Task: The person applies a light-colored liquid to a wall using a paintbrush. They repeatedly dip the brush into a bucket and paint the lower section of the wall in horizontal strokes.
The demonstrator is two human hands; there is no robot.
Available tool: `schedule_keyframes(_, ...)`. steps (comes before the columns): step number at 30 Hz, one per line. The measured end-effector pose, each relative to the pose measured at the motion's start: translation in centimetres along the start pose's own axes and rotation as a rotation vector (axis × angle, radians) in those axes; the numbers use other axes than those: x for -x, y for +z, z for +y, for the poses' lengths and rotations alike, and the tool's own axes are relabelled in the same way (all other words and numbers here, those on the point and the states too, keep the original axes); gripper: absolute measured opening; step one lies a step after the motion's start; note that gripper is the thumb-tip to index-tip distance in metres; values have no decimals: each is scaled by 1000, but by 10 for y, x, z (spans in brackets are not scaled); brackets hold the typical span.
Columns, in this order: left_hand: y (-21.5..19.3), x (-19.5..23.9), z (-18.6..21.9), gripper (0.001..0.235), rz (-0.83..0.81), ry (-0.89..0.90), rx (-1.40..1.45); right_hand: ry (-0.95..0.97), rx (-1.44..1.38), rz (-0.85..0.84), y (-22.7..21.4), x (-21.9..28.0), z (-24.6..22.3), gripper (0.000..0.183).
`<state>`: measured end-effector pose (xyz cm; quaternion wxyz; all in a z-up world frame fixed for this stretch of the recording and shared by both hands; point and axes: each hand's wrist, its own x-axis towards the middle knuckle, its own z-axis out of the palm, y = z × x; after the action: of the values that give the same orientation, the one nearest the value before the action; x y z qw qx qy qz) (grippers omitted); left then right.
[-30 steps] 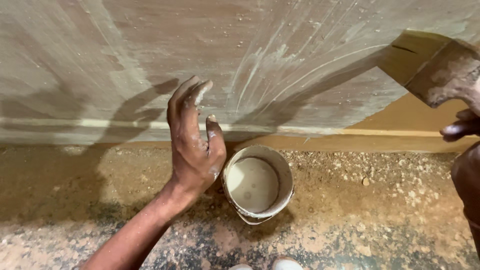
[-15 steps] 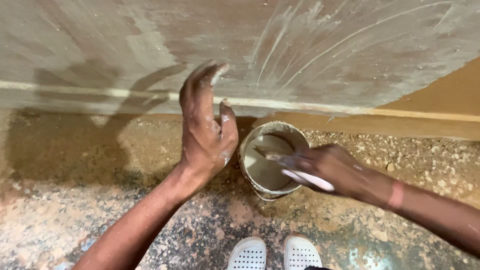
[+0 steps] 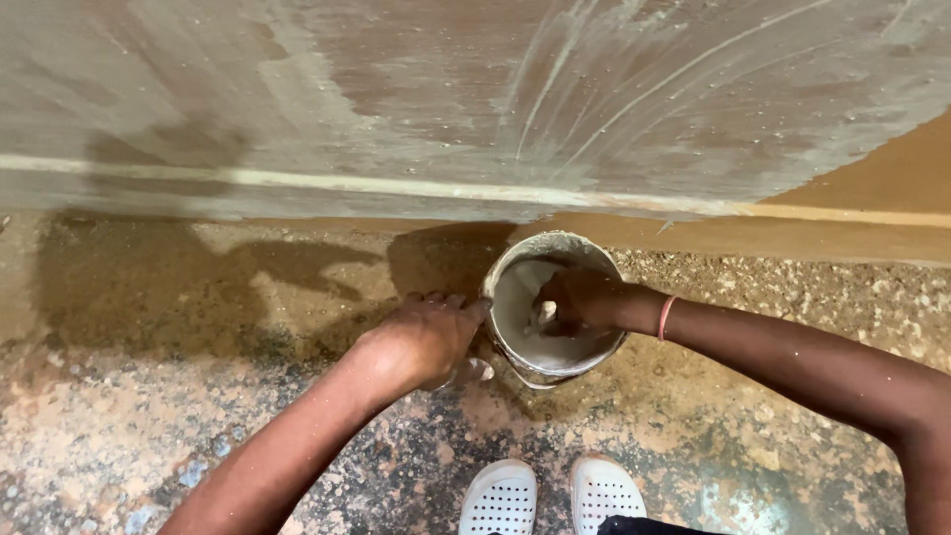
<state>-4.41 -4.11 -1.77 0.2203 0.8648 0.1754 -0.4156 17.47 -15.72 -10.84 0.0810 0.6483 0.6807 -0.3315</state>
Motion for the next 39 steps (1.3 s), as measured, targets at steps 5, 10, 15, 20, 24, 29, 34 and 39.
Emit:
schedule_keyframes(5, 11, -14, -11, 72, 547, 249, -236, 18, -39, -170, -15, 19, -11, 31)
schedule_keyframes(10, -1, -12, -1, 85, 158, 95, 8, -29, -264, -191, -49, 50, -10, 30)
schedule_keyframes(15, -20, -4, 7, 91, 209, 169, 24, -328, -210, 275, -51, 117, -3, 28)
schedule_keyframes(20, -24, -4, 2, 88, 323, 238, 5, -155, 154, 131, -1, 162, -18, 36)
schedule_keyframes(24, -25, -12, 0, 83, 307, 238, 33, -395, 181, 430, 21, 189, -21, 50)
schedule_keyframes(29, -26, -20, 2, 82, 343, 285, 16, -356, 142, 476, 22, 213, -15, 50)
schedule_keyframes(34, -29, -22, 6, 86, 361, 304, -2, -220, 91, 233, 25, 227, -14, 48)
schedule_keyframes(39, -35, -12, 8, 86, 294, 259, -1, -344, 239, 430, 27, 240, -10, 45)
